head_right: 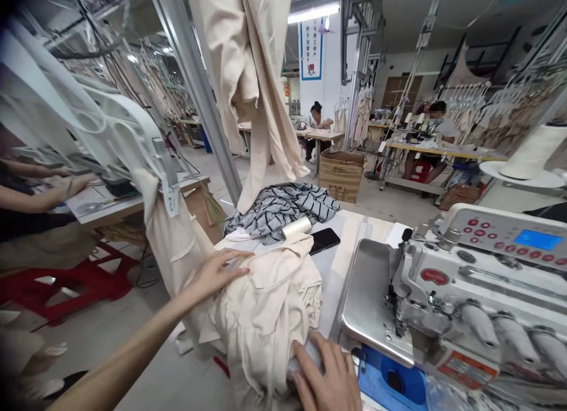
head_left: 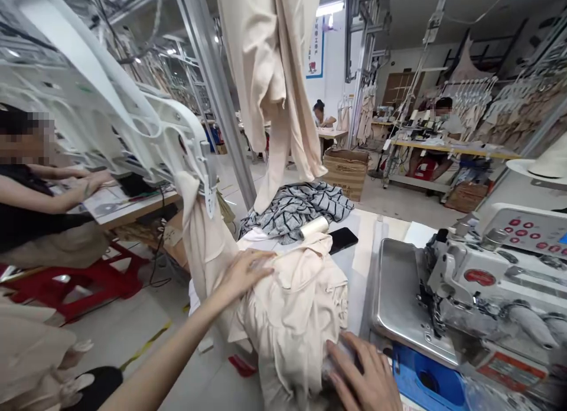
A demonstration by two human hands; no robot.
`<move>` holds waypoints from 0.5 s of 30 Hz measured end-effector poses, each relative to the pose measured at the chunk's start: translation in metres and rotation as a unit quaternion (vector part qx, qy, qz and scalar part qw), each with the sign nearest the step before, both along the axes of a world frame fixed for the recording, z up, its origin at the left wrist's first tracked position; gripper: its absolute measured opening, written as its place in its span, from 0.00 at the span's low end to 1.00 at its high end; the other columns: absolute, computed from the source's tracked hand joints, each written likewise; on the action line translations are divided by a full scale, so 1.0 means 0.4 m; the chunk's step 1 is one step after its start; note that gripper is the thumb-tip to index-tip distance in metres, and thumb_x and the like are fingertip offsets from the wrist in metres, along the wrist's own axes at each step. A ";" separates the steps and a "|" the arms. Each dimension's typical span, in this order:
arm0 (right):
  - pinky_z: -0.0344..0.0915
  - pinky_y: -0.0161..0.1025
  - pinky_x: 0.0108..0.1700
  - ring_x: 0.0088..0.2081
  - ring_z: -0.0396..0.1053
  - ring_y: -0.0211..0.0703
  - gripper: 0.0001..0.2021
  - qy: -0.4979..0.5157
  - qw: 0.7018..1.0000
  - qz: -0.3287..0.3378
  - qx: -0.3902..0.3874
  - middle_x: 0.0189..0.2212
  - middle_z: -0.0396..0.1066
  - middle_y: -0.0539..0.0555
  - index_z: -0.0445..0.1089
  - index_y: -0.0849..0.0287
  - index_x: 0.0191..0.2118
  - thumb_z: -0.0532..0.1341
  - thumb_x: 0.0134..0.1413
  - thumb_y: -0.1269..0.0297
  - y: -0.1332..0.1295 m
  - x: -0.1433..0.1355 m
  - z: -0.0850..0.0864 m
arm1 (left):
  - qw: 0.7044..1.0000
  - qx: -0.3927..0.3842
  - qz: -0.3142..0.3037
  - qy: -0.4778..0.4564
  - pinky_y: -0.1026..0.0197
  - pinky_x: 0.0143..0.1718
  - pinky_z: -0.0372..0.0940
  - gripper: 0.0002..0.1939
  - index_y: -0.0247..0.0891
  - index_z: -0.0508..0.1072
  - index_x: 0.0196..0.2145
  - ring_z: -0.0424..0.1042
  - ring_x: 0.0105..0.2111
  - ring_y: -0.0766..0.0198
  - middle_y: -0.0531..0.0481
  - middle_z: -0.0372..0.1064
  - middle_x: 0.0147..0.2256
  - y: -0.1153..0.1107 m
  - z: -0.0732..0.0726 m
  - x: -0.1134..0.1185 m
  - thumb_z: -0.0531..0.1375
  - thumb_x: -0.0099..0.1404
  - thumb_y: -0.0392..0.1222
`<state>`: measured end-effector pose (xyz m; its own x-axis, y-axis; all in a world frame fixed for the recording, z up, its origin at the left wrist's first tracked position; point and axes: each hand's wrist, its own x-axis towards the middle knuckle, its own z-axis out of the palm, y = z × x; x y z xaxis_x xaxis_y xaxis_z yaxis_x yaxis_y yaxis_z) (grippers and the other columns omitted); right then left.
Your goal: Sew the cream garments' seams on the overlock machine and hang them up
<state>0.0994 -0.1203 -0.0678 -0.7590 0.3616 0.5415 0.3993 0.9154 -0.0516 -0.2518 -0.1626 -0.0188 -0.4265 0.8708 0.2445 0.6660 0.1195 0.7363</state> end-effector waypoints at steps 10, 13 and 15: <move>0.72 0.42 0.37 0.44 0.77 0.50 0.16 0.041 0.998 -0.001 -0.049 0.47 0.78 0.57 0.76 0.51 0.49 0.50 0.73 0.58 -0.009 -0.021 0.010 | 0.934 -0.144 -0.326 0.015 0.56 0.42 0.60 0.28 0.40 0.63 0.17 0.62 0.29 0.59 0.53 0.60 0.21 -0.033 0.079 0.107 0.68 0.53 0.63; 0.75 0.38 0.43 0.47 0.77 0.47 0.14 0.076 0.990 0.032 -0.117 0.49 0.77 0.56 0.73 0.49 0.55 0.55 0.71 0.58 -0.029 -0.019 0.030 | 0.897 -0.189 -0.399 -0.036 0.60 0.32 0.57 0.35 0.39 0.51 0.15 0.54 0.25 0.63 0.55 0.50 0.19 -0.063 0.165 0.142 0.63 0.57 0.68; 0.75 0.34 0.47 0.50 0.76 0.45 0.17 0.092 0.980 0.049 -0.172 0.52 0.75 0.56 0.69 0.49 0.60 0.55 0.71 0.57 -0.057 -0.039 0.052 | 0.870 -0.230 -0.421 -0.114 0.62 0.25 0.53 0.35 0.40 0.53 0.16 0.52 0.23 0.66 0.56 0.48 0.19 -0.103 0.223 0.195 0.58 0.58 0.73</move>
<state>0.0839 -0.1431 -0.0471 -0.6999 0.4769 0.5317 0.2658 0.8649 -0.4259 -0.1739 -0.2039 0.0705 0.4181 0.8811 -0.2208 0.5038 -0.0227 0.8635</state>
